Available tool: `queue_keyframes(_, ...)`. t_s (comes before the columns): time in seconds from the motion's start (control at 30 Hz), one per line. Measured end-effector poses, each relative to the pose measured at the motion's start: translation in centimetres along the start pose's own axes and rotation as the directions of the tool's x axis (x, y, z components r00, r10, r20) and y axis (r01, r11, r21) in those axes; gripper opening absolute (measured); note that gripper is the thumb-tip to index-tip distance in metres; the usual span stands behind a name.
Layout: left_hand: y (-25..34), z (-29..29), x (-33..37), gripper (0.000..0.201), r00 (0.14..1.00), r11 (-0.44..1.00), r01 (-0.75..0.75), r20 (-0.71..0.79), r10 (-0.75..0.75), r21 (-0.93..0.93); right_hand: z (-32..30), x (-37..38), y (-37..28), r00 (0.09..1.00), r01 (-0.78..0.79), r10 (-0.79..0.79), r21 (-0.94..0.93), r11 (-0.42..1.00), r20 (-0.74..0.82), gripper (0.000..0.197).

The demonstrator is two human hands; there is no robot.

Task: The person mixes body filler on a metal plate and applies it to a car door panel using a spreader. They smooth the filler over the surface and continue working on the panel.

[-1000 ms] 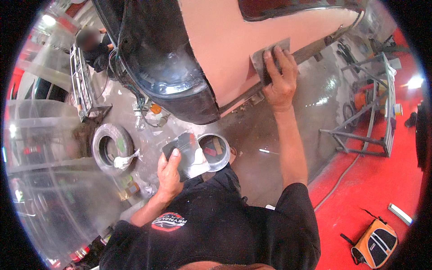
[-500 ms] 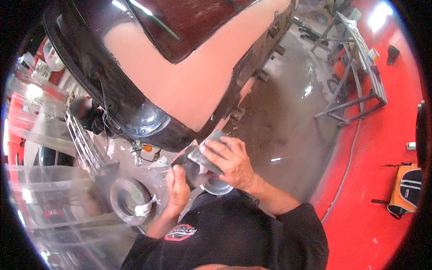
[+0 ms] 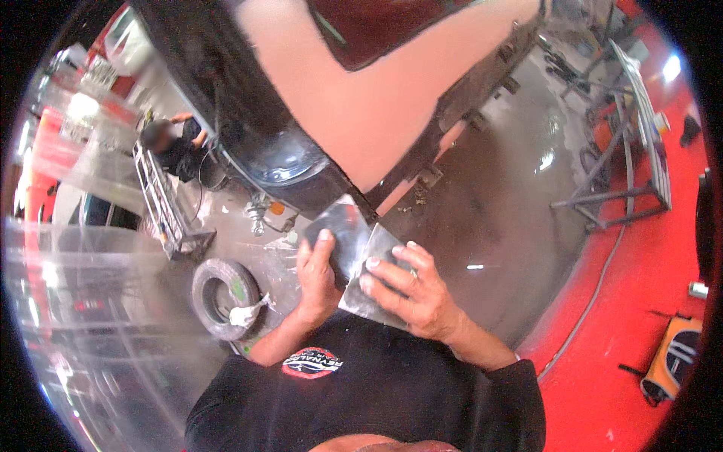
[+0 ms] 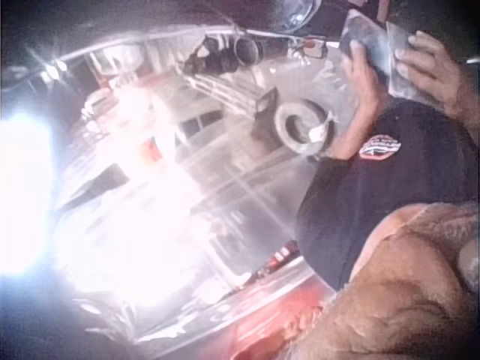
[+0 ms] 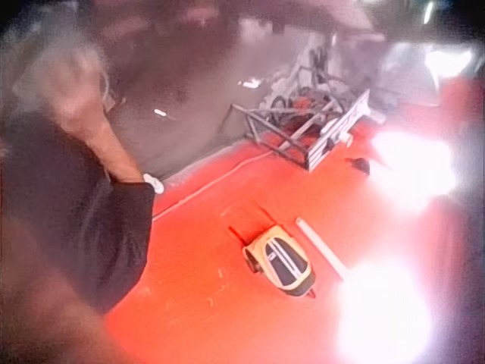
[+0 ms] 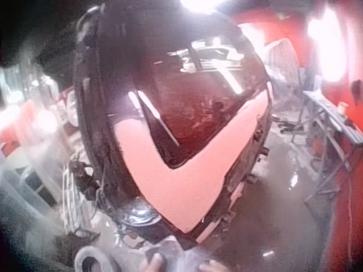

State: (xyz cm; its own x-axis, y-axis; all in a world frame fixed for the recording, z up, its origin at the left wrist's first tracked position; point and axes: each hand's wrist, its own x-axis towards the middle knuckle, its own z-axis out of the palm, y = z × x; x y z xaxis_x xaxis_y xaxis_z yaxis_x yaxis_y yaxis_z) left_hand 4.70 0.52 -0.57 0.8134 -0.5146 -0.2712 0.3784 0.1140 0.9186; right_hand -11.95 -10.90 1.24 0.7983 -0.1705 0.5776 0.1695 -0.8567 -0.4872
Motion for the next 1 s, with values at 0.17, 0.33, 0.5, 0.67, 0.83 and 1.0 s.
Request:
queue_keyframes(0.17,0.4,-1.7,0.4,0.032,0.928,0.877,0.354,0.238,-0.286,-0.326,4.0,-1.4,1.9,0.998,-0.041,0.043,0.037,0.998,-0.053,0.046)
queue_keyframes(0.33,3.7,-2.7,-0.7,0.033,0.965,0.889,0.228,0.214,-0.152,-0.397,2.5,-1.3,5.3,0.965,-0.26,0.252,-0.138,0.956,-0.072,0.046)
queue_keyframes(0.5,4.8,-5.1,0.1,0.038,0.98,0.905,0.155,0.181,-0.089,-0.397,0.5,3.9,4.8,0.791,-0.457,0.511,0.232,0.859,-0.336,0.036)
queue_keyframes(0.67,3.4,-8.1,0.4,0.042,0.967,0.883,0.228,0.199,-0.157,-0.41,-1.1,9.7,3.4,0.782,-0.489,0.461,0.045,0.871,-0.419,0.031)
queue_keyframes(0.83,3.2,-9.9,0.5,0.043,0.959,0.882,0.254,0.222,-0.177,-0.397,-1.6,14.5,6.5,0.96,-0.232,0.029,-0.728,0.645,-0.28,0.037)
queue_keyframes(1.0,4.4,-10.4,0.3,0.035,0.959,0.853,0.272,0.199,-0.202,-0.445,-1.1,16.7,8.1,0.971,-0.193,-0.028,-0.851,0.488,-0.236,0.038)
